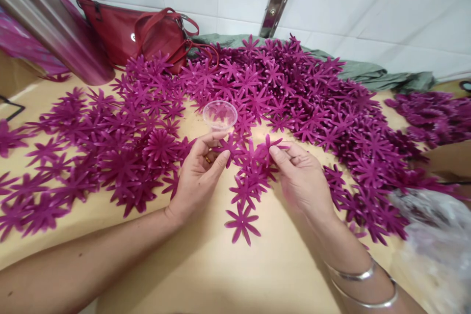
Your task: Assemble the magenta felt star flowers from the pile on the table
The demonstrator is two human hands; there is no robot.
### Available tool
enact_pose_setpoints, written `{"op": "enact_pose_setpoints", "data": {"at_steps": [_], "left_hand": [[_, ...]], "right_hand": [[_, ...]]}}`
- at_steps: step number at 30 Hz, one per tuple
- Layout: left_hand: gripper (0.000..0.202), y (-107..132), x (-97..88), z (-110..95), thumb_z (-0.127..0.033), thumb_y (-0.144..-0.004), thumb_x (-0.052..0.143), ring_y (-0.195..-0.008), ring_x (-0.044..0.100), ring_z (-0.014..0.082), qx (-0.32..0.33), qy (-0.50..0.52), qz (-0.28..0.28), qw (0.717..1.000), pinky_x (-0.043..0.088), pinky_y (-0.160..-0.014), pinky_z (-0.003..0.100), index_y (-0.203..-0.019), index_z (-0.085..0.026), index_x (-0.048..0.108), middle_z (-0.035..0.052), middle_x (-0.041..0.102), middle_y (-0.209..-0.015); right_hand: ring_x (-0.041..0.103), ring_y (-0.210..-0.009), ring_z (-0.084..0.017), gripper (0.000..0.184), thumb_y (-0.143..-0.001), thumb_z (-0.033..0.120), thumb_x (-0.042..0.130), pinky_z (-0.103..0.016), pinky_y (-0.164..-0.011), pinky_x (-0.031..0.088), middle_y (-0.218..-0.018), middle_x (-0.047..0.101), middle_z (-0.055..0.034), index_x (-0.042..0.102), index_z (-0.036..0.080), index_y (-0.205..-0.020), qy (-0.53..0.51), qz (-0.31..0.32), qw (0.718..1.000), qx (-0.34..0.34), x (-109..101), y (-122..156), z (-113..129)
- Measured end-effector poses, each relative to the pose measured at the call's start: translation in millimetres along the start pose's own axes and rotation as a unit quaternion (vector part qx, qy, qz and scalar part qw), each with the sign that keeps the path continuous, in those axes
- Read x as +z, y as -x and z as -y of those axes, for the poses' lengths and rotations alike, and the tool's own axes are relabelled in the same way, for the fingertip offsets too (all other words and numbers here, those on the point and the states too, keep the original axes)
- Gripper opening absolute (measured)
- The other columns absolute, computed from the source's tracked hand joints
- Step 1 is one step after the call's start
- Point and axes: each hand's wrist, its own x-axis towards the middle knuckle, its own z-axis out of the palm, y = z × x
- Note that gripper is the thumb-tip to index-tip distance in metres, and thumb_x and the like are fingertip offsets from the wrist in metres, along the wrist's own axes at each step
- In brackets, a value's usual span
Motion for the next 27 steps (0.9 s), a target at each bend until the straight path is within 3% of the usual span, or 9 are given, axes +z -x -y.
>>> {"op": "enact_pose_setpoints", "data": {"at_steps": [9,15,21,24,27], "left_hand": [[0.028,-0.7,0.2,-1.5,-0.019,-0.098,0.068,-0.108,0.067,0.0152,0.014,0.0,0.007,1.0,0.058,-0.093,0.026,-0.126,-0.023,0.067,0.0062,0.07,-0.128],[0.027,-1.0,0.0,-0.5,-0.023,-0.098,0.07,-0.106,0.068,0.016,0.012,-0.006,-0.002,1.0,0.058,-0.093,0.028,-0.124,-0.024,0.067,0.0059,0.072,-0.125],[0.025,0.1,0.2,-2.9,-0.022,-0.097,0.069,-0.1,0.065,0.0147,-0.003,0.002,-0.006,1.0,0.058,-0.091,0.027,-0.122,-0.023,0.068,0.0053,0.07,-0.121],[0.023,0.8,-0.2,-4.5,-0.023,-0.098,0.068,-0.096,0.063,0.0149,-0.013,-0.004,-0.006,1.0,0.058,-0.088,0.027,-0.121,-0.023,0.068,0.005,0.069,-0.115],[0.021,1.0,-0.6,-4.9,-0.024,-0.098,0.068,-0.096,0.063,0.0153,-0.014,-0.007,-0.003,1.0,0.057,-0.087,0.027,-0.119,-0.023,0.069,0.0049,0.068,-0.112]], "right_hand": [[0.055,-0.063,-0.013,0.026,-0.085,0.046,0.085,-0.026,-0.061,0.046,-0.067,0.062,0.0034,0.075,0.022,-0.084,0.047,0.013,0.999,-0.009,-2.0,4.4,7.7],[0.043,-0.058,-0.011,0.042,-0.097,0.051,0.071,-0.026,-0.057,0.037,-0.063,0.052,0.0047,0.056,0.022,-0.07,0.123,0.04,0.991,-0.039,-3.4,5.3,8.7],[0.035,-0.06,-0.012,0.051,-0.1,0.053,0.065,-0.028,-0.058,0.031,-0.064,0.039,0.0051,0.043,0.022,-0.065,0.122,0.024,0.991,-0.052,-5.0,6.8,5.3],[0.035,-0.061,-0.012,0.054,-0.099,0.052,0.068,-0.028,-0.059,0.032,-0.065,0.039,0.0045,0.042,0.022,-0.062,0.113,0.039,0.991,-0.06,-4.0,5.6,3.9],[0.041,-0.061,-0.012,0.048,-0.091,0.047,0.079,-0.027,-0.059,0.037,-0.065,0.045,0.0053,0.045,0.023,-0.066,0.084,0.013,0.995,-0.053,-1.6,3.6,2.9]]}}
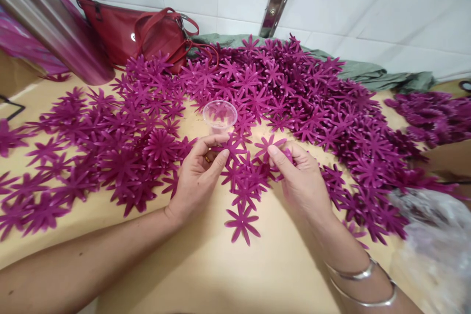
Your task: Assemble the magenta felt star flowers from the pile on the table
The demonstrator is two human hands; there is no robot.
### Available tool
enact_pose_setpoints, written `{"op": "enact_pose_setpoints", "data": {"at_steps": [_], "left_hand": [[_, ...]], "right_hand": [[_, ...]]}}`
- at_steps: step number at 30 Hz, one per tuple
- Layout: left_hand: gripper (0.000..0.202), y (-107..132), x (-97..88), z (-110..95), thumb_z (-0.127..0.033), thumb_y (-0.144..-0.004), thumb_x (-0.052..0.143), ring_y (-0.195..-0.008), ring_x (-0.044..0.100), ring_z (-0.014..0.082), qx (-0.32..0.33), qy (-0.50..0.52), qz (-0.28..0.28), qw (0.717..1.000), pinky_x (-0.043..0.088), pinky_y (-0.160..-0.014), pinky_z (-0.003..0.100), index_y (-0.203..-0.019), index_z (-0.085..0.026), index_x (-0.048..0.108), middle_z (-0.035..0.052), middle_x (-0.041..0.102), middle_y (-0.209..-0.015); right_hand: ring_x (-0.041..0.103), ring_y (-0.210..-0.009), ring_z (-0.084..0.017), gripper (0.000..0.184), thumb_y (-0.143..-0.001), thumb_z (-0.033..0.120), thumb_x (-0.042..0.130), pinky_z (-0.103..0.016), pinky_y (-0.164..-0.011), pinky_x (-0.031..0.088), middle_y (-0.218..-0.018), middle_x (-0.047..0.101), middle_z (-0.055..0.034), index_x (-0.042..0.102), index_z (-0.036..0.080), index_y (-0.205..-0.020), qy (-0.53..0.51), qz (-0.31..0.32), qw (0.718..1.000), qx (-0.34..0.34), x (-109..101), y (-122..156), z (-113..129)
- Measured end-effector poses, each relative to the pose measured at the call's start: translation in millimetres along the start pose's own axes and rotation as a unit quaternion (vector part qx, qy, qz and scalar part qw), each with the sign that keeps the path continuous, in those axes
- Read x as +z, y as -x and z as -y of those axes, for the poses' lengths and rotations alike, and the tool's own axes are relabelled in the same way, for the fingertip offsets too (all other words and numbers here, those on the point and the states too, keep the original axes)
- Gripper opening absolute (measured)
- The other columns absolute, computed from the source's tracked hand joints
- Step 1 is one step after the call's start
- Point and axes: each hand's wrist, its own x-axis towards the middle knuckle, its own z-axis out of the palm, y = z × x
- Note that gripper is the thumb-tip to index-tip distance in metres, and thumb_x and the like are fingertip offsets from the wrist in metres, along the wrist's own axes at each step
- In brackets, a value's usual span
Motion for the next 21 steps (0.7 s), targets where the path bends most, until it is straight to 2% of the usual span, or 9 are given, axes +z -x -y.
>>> {"op": "enact_pose_setpoints", "data": {"at_steps": [3,6,8,10,12,15,18,21], "left_hand": [[0.02,0,-0.2,1,-0.024,-0.098,0.068,-0.096,0.062,0.015,-0.001,0.003,0.003,1.0,0.056,-0.086,0.026,-0.117,-0.023,0.07,0.0048,0.068,-0.111],[0.019,0,-0.6,1,-0.024,-0.097,0.069,-0.093,0.061,0.0144,-0.005,0.009,0.002,1.0,0.056,-0.084,0.025,-0.116,-0.022,0.07,0.0045,0.067,-0.108],[0.019,0,-1.0,2,-0.025,-0.097,0.069,-0.091,0.06,0.0139,-0.008,0.014,0.003,1.0,0.055,-0.082,0.024,-0.116,-0.022,0.07,0.004,0.067,-0.106],[0.019,0,-1.2,2,-0.025,-0.097,0.069,-0.088,0.06,0.013,-0.009,0.017,0.008,1.0,0.055,-0.081,0.024,-0.116,-0.021,0.07,0.0036,0.066,-0.104],[0.018,-1,-1.2,3,-0.024,-0.097,0.069,-0.087,0.059,0.0121,-0.012,0.022,0.015,1.0,0.054,-0.08,0.023,-0.115,-0.021,0.07,0.0032,0.066,-0.104],[0.021,-1,-0.1,4,-0.022,-0.095,0.071,-0.088,0.061,0.0114,-0.015,0.045,0.031,0.998,0.055,-0.079,0.022,-0.116,-0.023,0.069,0.0028,0.067,-0.108],[0.029,0,1.6,4,-0.019,-0.093,0.073,-0.091,0.064,0.0121,-0.029,0.08,0.066,0.994,0.057,-0.081,0.022,-0.121,-0.025,0.065,0.0028,0.068,-0.109],[0.033,2,2.2,2,-0.02,-0.096,0.07,-0.095,0.066,0.0125,-0.04,0.092,0.11,0.989,0.056,-0.082,0.022,-0.127,-0.025,0.06,0.0033,0.067,-0.106]], "right_hand": [[0.05,-0.061,-0.012,0.035,-0.086,0.041,0.084,-0.024,-0.058,0.042,-0.067,0.055,0.0068,0.053,0.025,-0.079,-0.036,-0.011,0.999,0.015,2,-1,1],[0.055,-0.061,-0.012,0.019,-0.092,0.036,0.078,-0.024,-0.059,0.045,-0.069,0.06,0.007,0.063,0.027,-0.097,-0.024,0.015,1.0,-0.002,3,0,4],[0.064,-0.07,-0.014,0.011,-0.096,0.032,0.071,-0.026,-0.067,0.051,-0.079,0.069,0.0036,0.068,0.027,-0.106,0.024,0.03,0.999,-0.036,4,2,6],[0.072,-0.092,-0.018,0.014,-0.099,0.027,0.065,-0.032,-0.084,0.056,-0.101,0.078,-0.0019,0.072,0.026,-0.112,0.1,0.05,0.991,-0.078,4,5,8],[0.073,-0.107,-0.022,0.02,-0.099,0.022,0.063,-0.04,-0.097,0.054,-0.115,0.079,-0.0041,0.076,0.027,-0.112,0.194,0.066,0.97,-0.129,4,7,9],[0.072,-0.107,-0.027,0.017,-0.096,0.02,0.067,-0.048,-0.101,0.051,-0.11,0.081,-0.0049,0.078,0.029,-0.107,0.29,0.036,0.931,-0.219,5,8,10],[0.068,-0.107,-0.028,0.011,-0.095,0.026,0.072,-0.049,-0.101,0.05,-0.107,0.078,-0.0062,0.075,0.029,-0.106,0.294,-0.018,0.914,-0.28,7,8,10],[0.065,-0.107,-0.028,0.016,-0.089,0.03,0.081,-0.047,-0.098,0.05,-0.103,0.073,-0.0058,0.074,0.028,-0.104,0.314,-0.008,0.897,-0.311,10,10,10]]}}
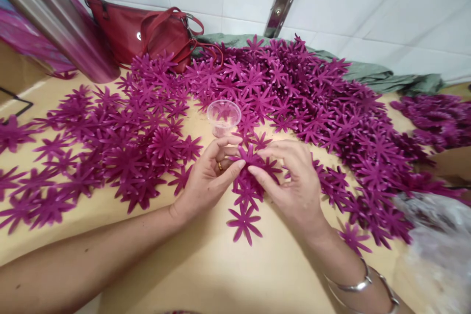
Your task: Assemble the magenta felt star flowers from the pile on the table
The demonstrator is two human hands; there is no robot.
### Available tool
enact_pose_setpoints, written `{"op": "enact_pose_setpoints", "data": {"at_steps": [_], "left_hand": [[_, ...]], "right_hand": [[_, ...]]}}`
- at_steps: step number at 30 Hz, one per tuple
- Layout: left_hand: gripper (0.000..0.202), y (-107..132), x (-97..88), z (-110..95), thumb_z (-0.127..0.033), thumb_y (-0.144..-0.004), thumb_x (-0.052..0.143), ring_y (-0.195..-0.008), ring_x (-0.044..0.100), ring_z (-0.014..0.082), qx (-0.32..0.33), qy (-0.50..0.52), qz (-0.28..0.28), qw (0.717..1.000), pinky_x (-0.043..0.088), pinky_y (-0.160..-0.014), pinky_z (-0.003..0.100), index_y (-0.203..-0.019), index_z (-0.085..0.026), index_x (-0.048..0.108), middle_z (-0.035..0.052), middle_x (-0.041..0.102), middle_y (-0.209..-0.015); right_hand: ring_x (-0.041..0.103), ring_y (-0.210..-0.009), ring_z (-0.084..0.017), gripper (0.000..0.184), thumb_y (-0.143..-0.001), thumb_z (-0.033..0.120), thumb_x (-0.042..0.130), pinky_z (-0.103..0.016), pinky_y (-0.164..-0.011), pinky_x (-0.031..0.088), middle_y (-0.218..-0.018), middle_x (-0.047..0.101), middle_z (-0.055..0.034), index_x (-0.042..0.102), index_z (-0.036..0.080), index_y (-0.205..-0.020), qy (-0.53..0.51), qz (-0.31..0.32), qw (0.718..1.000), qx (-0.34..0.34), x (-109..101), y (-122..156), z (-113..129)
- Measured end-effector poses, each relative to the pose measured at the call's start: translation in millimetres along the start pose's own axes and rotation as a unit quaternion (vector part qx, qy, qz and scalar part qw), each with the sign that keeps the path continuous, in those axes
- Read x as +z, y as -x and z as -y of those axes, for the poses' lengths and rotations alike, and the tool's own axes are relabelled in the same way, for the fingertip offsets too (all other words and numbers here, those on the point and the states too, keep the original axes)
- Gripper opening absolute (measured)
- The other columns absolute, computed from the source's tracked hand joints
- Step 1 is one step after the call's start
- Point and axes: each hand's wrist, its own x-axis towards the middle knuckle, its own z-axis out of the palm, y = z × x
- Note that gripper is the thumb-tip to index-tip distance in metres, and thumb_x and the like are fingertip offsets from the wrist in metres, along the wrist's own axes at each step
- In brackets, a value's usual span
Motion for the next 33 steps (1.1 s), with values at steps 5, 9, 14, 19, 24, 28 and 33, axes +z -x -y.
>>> {"op": "enact_pose_setpoints", "data": {"at_steps": [5,9,14,19,24,28,33], "left_hand": [[0.033,1,0.6,-3,-0.022,-0.098,0.068,-0.099,0.067,0.0139,-0.008,-0.01,0.025,1.0,0.058,-0.083,0.023,-0.129,-0.025,0.058,0.0049,0.068,-0.11],[0.037,0,1.7,0,-0.017,-0.093,0.072,-0.105,0.071,0.0146,-0.014,0.012,0.04,0.999,0.06,-0.096,0.028,-0.126,-0.026,0.057,0.0056,0.07,-0.119],[0.036,-1,1.4,3,-0.014,-0.094,0.071,-0.098,0.073,0.011,-0.021,0.04,0.031,0.998,0.06,-0.09,0.023,-0.125,-0.026,0.059,0.0026,0.072,-0.112],[0.029,-2,0.4,2,-0.021,-0.093,0.075,-0.094,0.073,0.0141,-0.024,0.023,0.022,0.999,0.061,-0.083,0.025,-0.12,-0.025,0.063,0.0031,0.074,-0.105],[0.021,-3,-1.4,1,-0.025,-0.092,0.076,-0.084,0.068,0.0125,-0.025,0.007,-0.007,1.0,0.058,-0.073,0.023,-0.111,-0.023,0.068,0.0019,0.072,-0.095],[0.022,-4,-3.4,2,-0.023,-0.092,0.075,-0.084,0.065,0.0117,-0.013,-0.009,-0.056,0.998,0.057,-0.075,0.022,-0.113,-0.022,0.07,0.0014,0.07,-0.093],[0.021,-4,-4.0,3,-0.022,-0.096,0.068,-0.088,0.061,0.0135,0.022,-0.058,-0.098,0.993,0.054,-0.077,0.024,-0.117,-0.024,0.066,0.0022,0.067,-0.099]], "right_hand": [[0.064,-0.101,-0.025,0.007,-0.093,0.023,0.076,-0.045,-0.093,0.05,-0.095,0.071,-0.0036,0.071,0.028,-0.092,0.012,0.028,0.999,0.009,3,3,1],[0.067,-0.097,-0.023,0.007,-0.097,0.02,0.07,-0.042,-0.089,0.052,-0.095,0.073,-0.0034,0.069,0.027,-0.094,-0.02,0.027,0.999,0.04,4,5,2],[0.068,-0.095,-0.023,0.009,-0.099,0.019,0.065,-0.04,-0.087,0.054,-0.096,0.075,-0.0035,0.069,0.027,-0.098,-0.033,0.037,0.998,0.038,3,5,5],[0.067,-0.089,-0.023,0.013,-0.101,0.021,0.06,-0.039,-0.083,0.052,-0.088,0.072,-0.0025,0.066,0.026,-0.091,-0.042,0.047,0.995,0.073,3,4,6],[0.061,-0.073,-0.018,0.01,-0.101,0.034,0.063,-0.032,-0.071,0.049,-0.083,0.066,0.0,0.064,0.026,-0.095,-0.151,0.035,0.967,0.201,3,6,1],[0.05,-0.066,-0.014,0.014,-0.098,0.036,0.069,-0.027,-0.061,0.043,-0.078,0.058,0.0026,0.064,0.025,-0.092,-0.257,0.02,0.927,0.273,5,4,-5],[0.057,-0.078,-0.014,0.018,-0.086,0.034,0.083,-0.025,-0.074,0.051,-0.089,0.062,0.0021,0.068,0.025,-0.092,-0.414,-0.063,0.843,0.336,9,0,-16]]}}
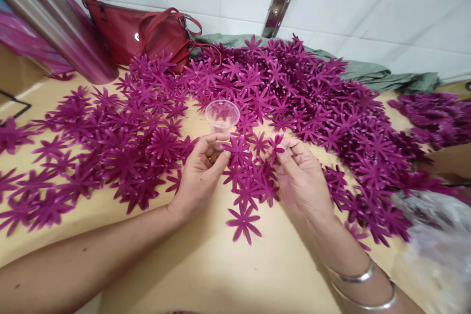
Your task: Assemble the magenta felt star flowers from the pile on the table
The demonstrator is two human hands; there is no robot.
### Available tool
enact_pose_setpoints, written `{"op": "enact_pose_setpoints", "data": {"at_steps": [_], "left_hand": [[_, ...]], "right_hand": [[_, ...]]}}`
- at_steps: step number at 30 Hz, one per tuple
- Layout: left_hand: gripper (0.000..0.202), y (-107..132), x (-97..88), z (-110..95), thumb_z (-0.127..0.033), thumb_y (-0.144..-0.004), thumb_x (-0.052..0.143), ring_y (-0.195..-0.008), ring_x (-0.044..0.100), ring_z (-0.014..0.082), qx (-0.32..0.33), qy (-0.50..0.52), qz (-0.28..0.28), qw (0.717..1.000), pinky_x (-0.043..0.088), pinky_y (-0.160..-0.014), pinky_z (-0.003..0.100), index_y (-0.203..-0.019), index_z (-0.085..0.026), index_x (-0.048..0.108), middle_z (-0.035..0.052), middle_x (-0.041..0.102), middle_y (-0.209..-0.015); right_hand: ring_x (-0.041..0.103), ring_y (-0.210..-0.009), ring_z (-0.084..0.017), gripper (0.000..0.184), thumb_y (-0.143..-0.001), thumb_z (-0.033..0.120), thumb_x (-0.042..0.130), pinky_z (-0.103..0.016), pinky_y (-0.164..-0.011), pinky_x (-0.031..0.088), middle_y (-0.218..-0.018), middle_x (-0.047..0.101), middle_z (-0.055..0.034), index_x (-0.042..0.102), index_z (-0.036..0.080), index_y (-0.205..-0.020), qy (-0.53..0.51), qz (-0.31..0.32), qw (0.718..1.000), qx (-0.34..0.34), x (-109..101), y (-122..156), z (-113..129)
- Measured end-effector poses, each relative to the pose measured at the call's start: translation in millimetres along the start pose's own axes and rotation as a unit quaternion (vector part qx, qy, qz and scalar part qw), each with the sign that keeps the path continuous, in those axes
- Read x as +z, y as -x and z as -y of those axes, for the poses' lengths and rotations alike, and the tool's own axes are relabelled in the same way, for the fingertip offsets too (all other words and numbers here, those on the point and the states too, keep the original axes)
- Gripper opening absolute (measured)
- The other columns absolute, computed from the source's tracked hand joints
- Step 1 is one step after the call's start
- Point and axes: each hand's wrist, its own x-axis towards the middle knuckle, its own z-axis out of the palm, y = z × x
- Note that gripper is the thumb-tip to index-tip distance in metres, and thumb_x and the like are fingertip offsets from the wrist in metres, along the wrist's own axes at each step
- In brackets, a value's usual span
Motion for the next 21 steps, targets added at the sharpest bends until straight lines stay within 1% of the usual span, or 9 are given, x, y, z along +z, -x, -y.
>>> {"op": "enact_pose_setpoints", "data": {"at_steps": [3,5,6,9,10,12,15,18,21], "left_hand": [[0.023,1,0.2,0,-0.022,-0.098,0.065,-0.086,0.059,0.0135,0.004,0.002,0.008,1.0,0.052,-0.077,0.025,-0.12,-0.026,0.062,0.0006,0.064,-0.097],[0.022,1,0.2,0,-0.021,-0.099,0.064,-0.085,0.058,0.0132,0.005,0.008,0.014,1.0,0.05,-0.077,0.025,-0.12,-0.027,0.061,0.0,0.064,-0.097],[0.019,1,0.1,0,-0.02,-0.098,0.064,-0.086,0.058,0.0132,0.009,0.007,0.017,1.0,0.05,-0.077,0.025,-0.117,-0.026,0.062,0.0002,0.064,-0.098],[0.007,0,-0.4,0,-0.02,-0.098,0.064,-0.089,0.06,0.0135,0.015,-0.007,0.028,0.999,0.05,-0.08,0.025,-0.103,-0.022,0.068,0.0017,0.066,-0.099],[0.007,0,-0.5,0,-0.02,-0.098,0.063,-0.088,0.06,0.0136,0.012,-0.011,0.03,0.999,0.05,-0.08,0.025,-0.101,-0.021,0.069,0.002,0.066,-0.097],[0.008,0,-0.8,-1,-0.02,-0.098,0.063,-0.087,0.061,0.0138,0.003,-0.015,0.031,0.999,0.051,-0.08,0.025,-0.1,-0.02,0.071,0.0021,0.067,-0.096],[0.009,0,-0.7,-2,-0.019,-0.098,0.063,-0.088,0.061,0.0138,-0.004,-0.014,0.025,1.0,0.051,-0.08,0.025,-0.101,-0.02,0.071,0.0025,0.067,-0.096],[0.009,0,-0.4,-2,-0.019,-0.098,0.063,-0.087,0.061,0.0136,-0.006,-0.01,0.024,1.0,0.051,-0.08,0.024,-0.102,-0.019,0.071,0.0027,0.067,-0.096],[0.009,0,-0.1,-2,-0.019,-0.098,0.063,-0.086,0.06,0.0133,-0.006,-0.01,0.024,1.0,0.051,-0.079,0.024,-0.101,-0.02,0.071,0.0024,0.067,-0.095]], "right_hand": [[0.062,-0.084,-0.012,0.022,-0.081,0.029,0.086,-0.025,-0.081,0.055,-0.096,0.067,0.0026,0.071,0.027,-0.097,-0.077,-0.009,0.996,0.046,-2,-4,-1],[0.067,-0.087,-0.013,0.017,-0.086,0.032,0.082,-0.028,-0.085,0.058,-0.102,0.072,0.0024,0.072,0.028,-0.1,-0.106,-0.005,0.991,0.077,-3,-5,-1],[0.07,-0.091,-0.015,0.013,-0.091,0.037,0.077,-0.031,-0.088,0.06,-0.104,0.074,0.0015,0.072,0.028,-0.099,-0.118,0.002,0.989,0.09,-2,-5,0],[0.073,-0.101,-0.02,0.029,-0.097,0.056,0.064,-0.039,-0.097,0.061,-0.108,0.078,-0.0012,0.073,0.028,-0.096,-0.148,0.024,0.982,0.111,1,-4,5],[0.074,-0.103,-0.02,0.029,-0.096,0.056,0.067,-0.038,-0.098,0.061,-0.109,0.078,-0.0013,0.074,0.028,-0.096,-0.15,0.028,0.982,0.114,3,-4,7],[0.074,-0.105,-0.019,0.021,-0.089,0.044,0.08,-0.034,-0.1,0.06,-0.112,0.079,-0.0008,0.075,0.027,-0.101,-0.132,0.035,0.983,0.119,6,-2,8],[0.075,-0.094,-0.018,0.029,-0.077,0.03,0.091,-0.033,-0.097,0.059,-0.102,0.081,-0.0001,0.076,0.026,-0.102,-0.079,0.039,0.99,0.109,6,-1,6],[0.073,-0.083,-0.016,0.03,-0.073,0.032,0.094,-0.03,-0.09,0.059,-0.086,0.078,0.0021,0.077,0.026,-0.097,-0.043,0.012,0.996,0.083,3,-2,0],[0.07,-0.077,-0.014,0.031,-0.07,0.034,0.096,-0.027,-0.081,0.058,-0.078,0.074,0.0035,0.077,0.025,-0.094,-0.022,-0.001,0.997,0.067,1,-3,-3]]}}
